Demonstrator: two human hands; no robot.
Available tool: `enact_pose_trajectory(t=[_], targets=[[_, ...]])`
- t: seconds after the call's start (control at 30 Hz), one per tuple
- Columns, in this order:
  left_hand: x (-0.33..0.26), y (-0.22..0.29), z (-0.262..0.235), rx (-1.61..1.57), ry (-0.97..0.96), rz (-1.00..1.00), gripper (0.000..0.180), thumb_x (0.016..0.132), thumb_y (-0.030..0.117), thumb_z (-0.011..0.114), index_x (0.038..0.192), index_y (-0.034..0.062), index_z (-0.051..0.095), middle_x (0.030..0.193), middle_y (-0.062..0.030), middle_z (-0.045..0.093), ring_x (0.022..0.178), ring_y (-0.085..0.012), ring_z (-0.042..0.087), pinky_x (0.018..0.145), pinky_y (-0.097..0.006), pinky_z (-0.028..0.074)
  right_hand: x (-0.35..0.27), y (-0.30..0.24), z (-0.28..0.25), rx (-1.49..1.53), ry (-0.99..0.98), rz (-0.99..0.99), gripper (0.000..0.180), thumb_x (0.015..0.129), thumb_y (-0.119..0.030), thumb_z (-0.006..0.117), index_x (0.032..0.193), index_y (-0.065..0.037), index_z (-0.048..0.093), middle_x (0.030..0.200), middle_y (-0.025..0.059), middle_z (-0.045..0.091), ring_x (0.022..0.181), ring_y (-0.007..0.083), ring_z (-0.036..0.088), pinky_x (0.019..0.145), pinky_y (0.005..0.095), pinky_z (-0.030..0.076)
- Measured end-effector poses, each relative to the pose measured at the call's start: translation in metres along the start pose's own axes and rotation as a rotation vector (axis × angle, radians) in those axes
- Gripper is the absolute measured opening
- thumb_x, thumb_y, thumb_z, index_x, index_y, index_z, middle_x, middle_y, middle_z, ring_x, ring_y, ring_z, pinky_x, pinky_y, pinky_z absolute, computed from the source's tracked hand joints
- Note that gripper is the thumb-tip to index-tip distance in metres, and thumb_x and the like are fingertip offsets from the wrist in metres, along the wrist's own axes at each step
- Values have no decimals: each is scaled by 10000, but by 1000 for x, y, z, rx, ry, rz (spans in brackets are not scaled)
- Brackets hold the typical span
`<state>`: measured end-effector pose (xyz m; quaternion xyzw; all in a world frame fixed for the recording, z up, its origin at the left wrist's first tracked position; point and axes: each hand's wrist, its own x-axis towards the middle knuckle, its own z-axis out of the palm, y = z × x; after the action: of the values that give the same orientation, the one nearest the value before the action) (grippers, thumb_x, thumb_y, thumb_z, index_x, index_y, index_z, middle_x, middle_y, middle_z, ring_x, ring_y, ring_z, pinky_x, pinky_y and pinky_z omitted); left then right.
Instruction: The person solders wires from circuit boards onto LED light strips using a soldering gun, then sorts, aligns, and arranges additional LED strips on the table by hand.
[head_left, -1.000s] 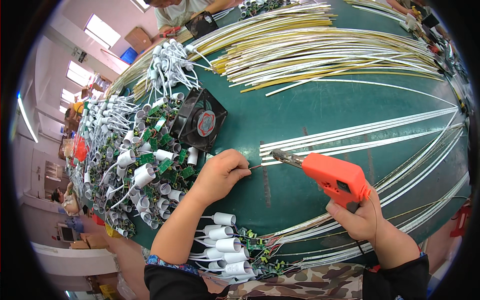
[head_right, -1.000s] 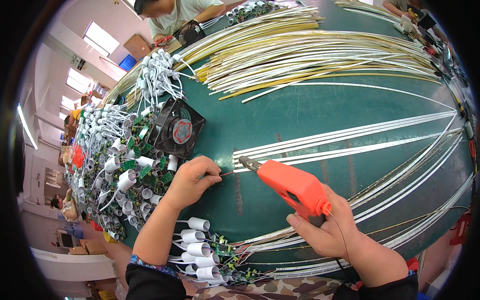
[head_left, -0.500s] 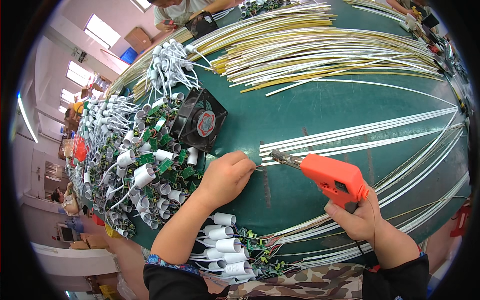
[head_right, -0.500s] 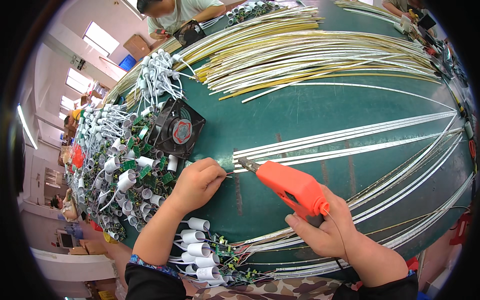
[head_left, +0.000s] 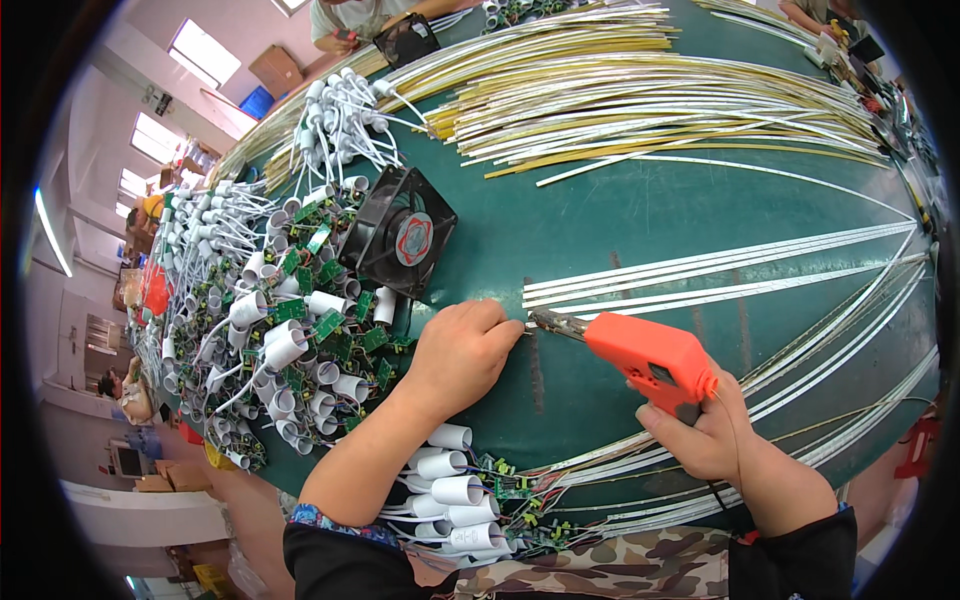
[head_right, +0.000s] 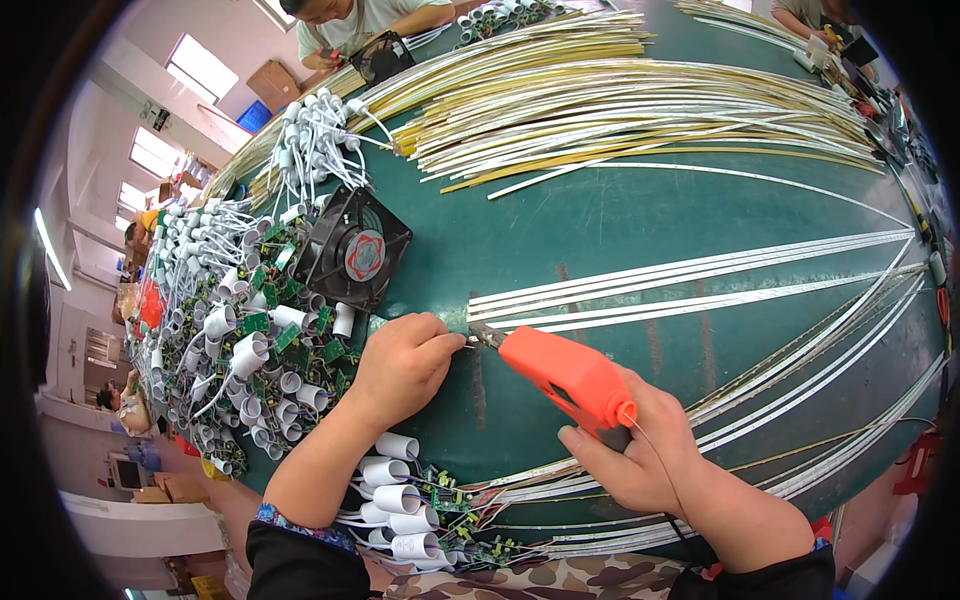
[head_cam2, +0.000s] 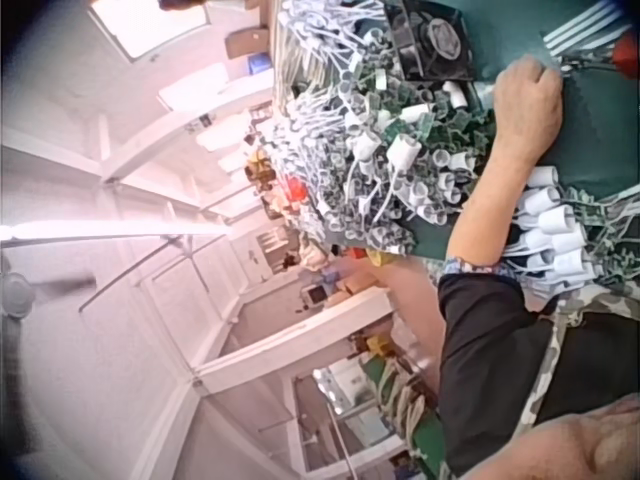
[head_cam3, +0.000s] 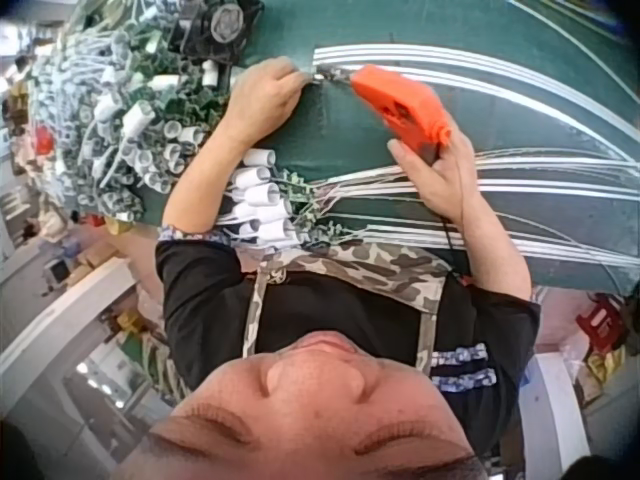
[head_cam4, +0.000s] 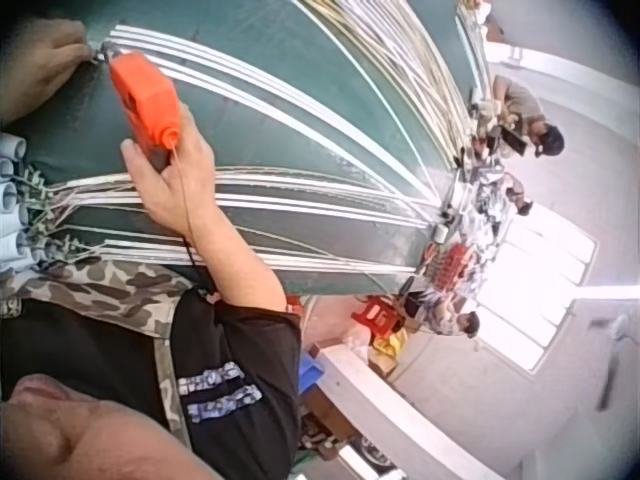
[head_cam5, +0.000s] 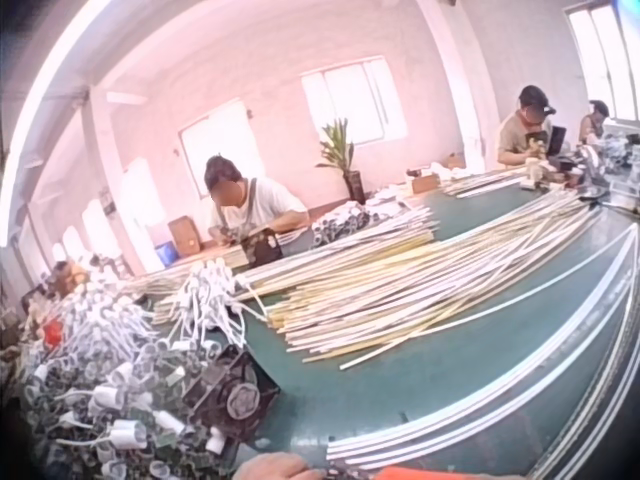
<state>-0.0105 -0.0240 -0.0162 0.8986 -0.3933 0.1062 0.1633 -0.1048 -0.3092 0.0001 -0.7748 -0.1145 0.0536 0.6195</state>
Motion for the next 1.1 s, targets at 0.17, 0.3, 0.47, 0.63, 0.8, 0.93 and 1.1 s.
enact_pose_trajectory(t=[0.17, 0.3, 0.47, 0.63, 0.8, 0.93, 1.1], targets=[[1, 2, -1, 33, 1, 16, 187, 713, 9, 678, 893, 60, 671, 808, -62, 590, 737, -276, 605, 626, -397, 488, 1, -2, 1, -33, -10, -17, 556, 826, -143, 714, 1310, 23, 496, 978, 139, 662, 834, 247, 648, 799, 345, 507], [2, 2, -1, 43, -8, 11, 180, 718, 9, 673, 891, 59, 670, 809, -61, 591, 742, -275, 605, 630, -397, 489, 3, -7, -1, -83, -39, 4, 548, 827, -147, 712, 1303, 23, 500, 975, 138, 658, 841, 252, 645, 806, 349, 507], [2, 2, 0, 54, -19, 2, 172, 722, 17, 671, 889, 58, 670, 807, -62, 592, 741, -274, 604, 629, -398, 487, 4, -10, -2, -134, -57, 1, 517, 829, -144, 712, 1278, 20, 514, 965, 126, 658, 837, 240, 644, 807, 346, 508], [2, 2, 0, 49, -14, 3, 169, 722, 22, 673, 886, 61, 673, 804, -62, 591, 738, -273, 603, 626, -397, 487, 0, -5, -3, 21, 39, -17, 492, 831, -129, 713, 1264, 10, 526, 926, 102, 657, 807, 203, 636, 785, 336, 504], [2, 2, -1, 50, -17, 5, 173, 722, 23, 674, 889, 67, 678, 801, -60, 588, 738, -273, 603, 624, -395, 487, -2, -2, -5, 9, 33, -3, 508, 827, -133, 721, 1272, 11, 523, 928, 106, 654, 797, 206, 637, 784, 330, 503], [3, 2, -1, 52, -28, 3, 174, 722, 23, 674, 890, 69, 678, 805, -58, 587, 735, -270, 603, 622, -393, 487, -2, -4, -4, 7, 36, -7, 542, 825, -139, 726, 1300, 14, 513, 956, 120, 658, 812, 222, 643, 792, 336, 505], [3, 3, -2, 68, -40, -2, 172, 720, 23, 677, 886, 66, 677, 808, -57, 586, 736, -266, 602, 622, -392, 489, -2, -5, -5, -29, 27, -43, 560, 824, -141, 727, 1311, 21, 506, 992, 137, 664, 850, 241, 649, 806, 344, 507]])
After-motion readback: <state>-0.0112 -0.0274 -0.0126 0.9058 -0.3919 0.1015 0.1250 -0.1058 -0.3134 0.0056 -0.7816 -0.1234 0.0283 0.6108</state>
